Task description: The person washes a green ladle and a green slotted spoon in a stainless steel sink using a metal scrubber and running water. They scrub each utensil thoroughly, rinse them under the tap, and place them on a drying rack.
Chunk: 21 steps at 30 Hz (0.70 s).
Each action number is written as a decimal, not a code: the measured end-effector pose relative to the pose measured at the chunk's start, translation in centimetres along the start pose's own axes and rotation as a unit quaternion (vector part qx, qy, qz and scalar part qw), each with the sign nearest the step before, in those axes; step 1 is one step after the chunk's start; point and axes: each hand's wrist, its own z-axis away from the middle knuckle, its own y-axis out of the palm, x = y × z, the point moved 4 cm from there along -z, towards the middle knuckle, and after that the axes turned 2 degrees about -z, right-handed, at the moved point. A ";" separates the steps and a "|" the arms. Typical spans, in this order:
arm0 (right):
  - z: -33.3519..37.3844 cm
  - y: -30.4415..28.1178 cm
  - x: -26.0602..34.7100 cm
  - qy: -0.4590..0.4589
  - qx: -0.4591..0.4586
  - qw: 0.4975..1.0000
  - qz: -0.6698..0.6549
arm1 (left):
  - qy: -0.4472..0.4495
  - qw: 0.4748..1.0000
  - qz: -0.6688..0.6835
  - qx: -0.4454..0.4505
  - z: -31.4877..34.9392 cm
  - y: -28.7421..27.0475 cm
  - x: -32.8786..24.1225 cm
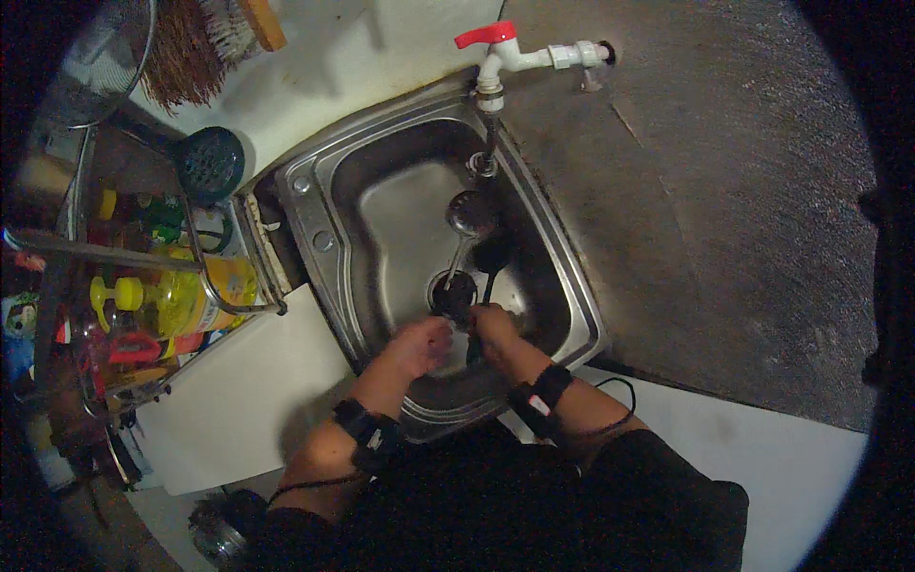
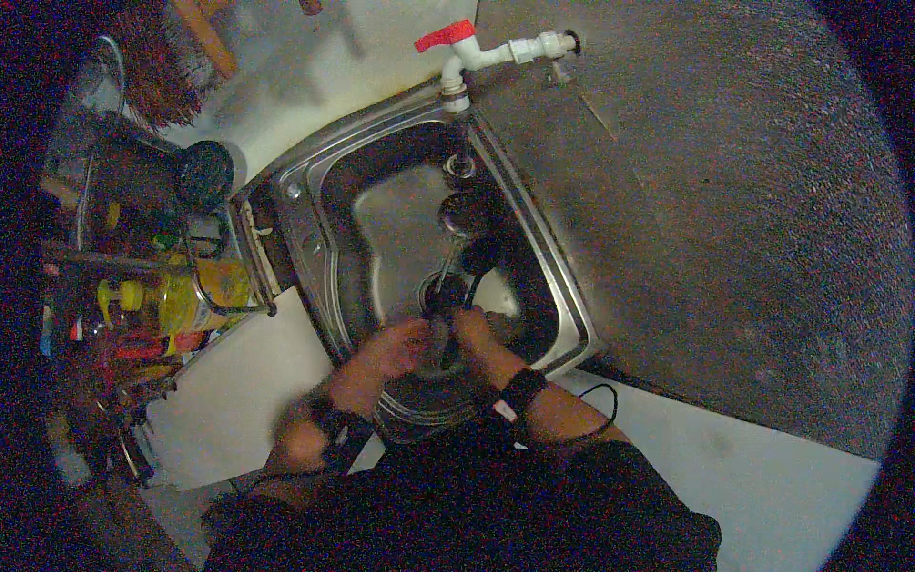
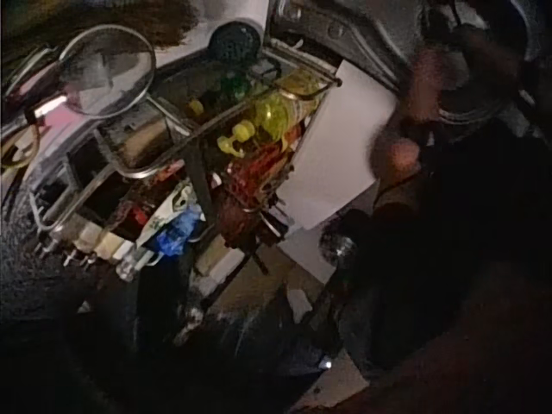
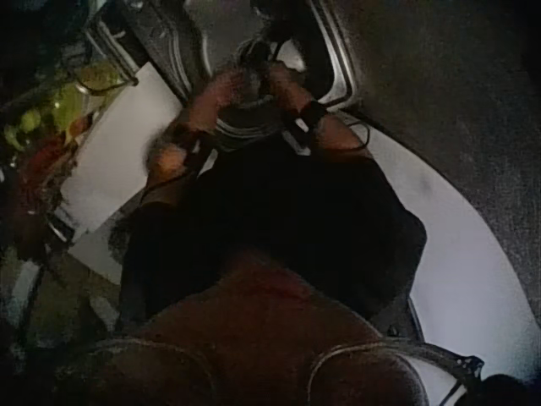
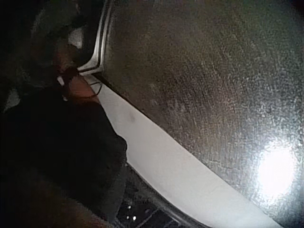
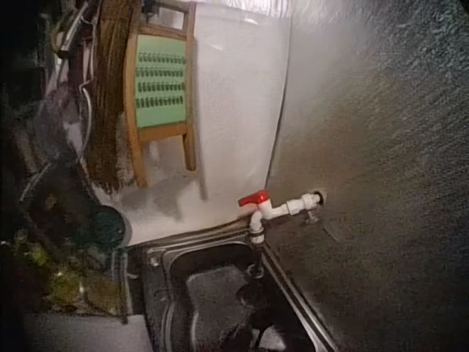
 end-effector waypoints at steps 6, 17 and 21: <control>5.2 -0.5 3.4 0.092 0.042 0.941 -0.322 | -0.033 0.999 -0.039 0.020 -1.0 3.0 1.3; 2.3 -1.4 7.4 -0.101 0.235 0.964 -0.075 | 0.245 0.965 -0.013 -0.096 5.0 0.9 -4.2; -1.3 -0.3 5.4 -0.242 0.008 0.922 0.304 | 0.288 0.944 -0.058 -0.149 8.0 0.2 -5.3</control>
